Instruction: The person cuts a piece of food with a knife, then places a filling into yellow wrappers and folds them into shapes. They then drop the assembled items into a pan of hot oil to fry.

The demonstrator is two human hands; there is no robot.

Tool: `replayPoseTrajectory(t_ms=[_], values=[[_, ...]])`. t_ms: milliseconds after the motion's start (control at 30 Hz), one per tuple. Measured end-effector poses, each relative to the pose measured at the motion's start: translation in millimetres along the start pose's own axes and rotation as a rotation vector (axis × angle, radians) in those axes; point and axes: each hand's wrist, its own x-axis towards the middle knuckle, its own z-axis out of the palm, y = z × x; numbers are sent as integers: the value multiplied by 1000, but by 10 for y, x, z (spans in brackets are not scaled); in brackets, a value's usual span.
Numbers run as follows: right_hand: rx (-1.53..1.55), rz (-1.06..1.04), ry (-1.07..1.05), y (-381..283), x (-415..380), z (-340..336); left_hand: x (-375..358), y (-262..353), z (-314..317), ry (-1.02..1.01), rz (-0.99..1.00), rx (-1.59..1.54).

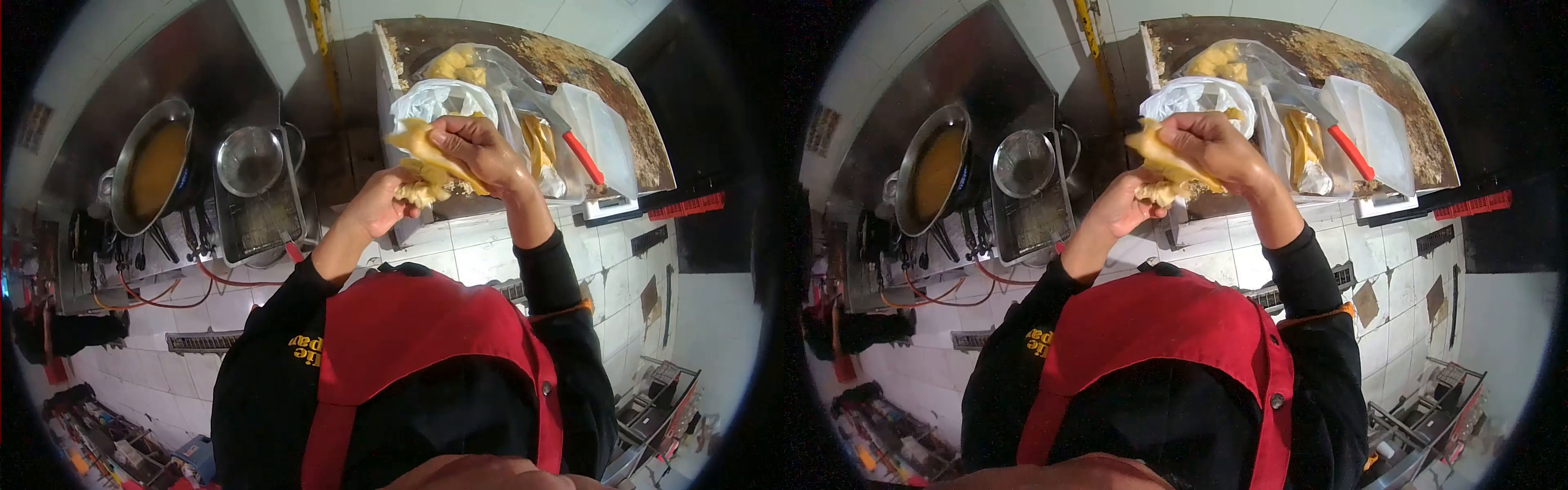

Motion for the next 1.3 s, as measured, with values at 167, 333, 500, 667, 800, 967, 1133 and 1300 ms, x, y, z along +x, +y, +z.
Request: replayPoseTrajectory(t_ms=[167,333,500,667,800,967,1133,1300], values=[[-417,-89,-102,325,104,73,-15,-73,-189,-62,91,6],[-850,-308,-41,386,66,142,-154,14,-121,-11,91,121],[-1195,-386,128,335,-24,274,-151,24,-96,-109,69,168],[-1495,-323,194,324,-61,279,-115,40,56,-102,108,-137],[-1477,-372,195,309,-100,253,24,-98,-57,-76,84,-153],[-1076,-429,186,195,-170,30,-17,-5,102,54,171,-44],[-1010,-452,188,264,-157,-49,-62,96,183,-110,263,3],[-894,-416,126,276,-152,-115,-59,130,125,-127,285,176]])
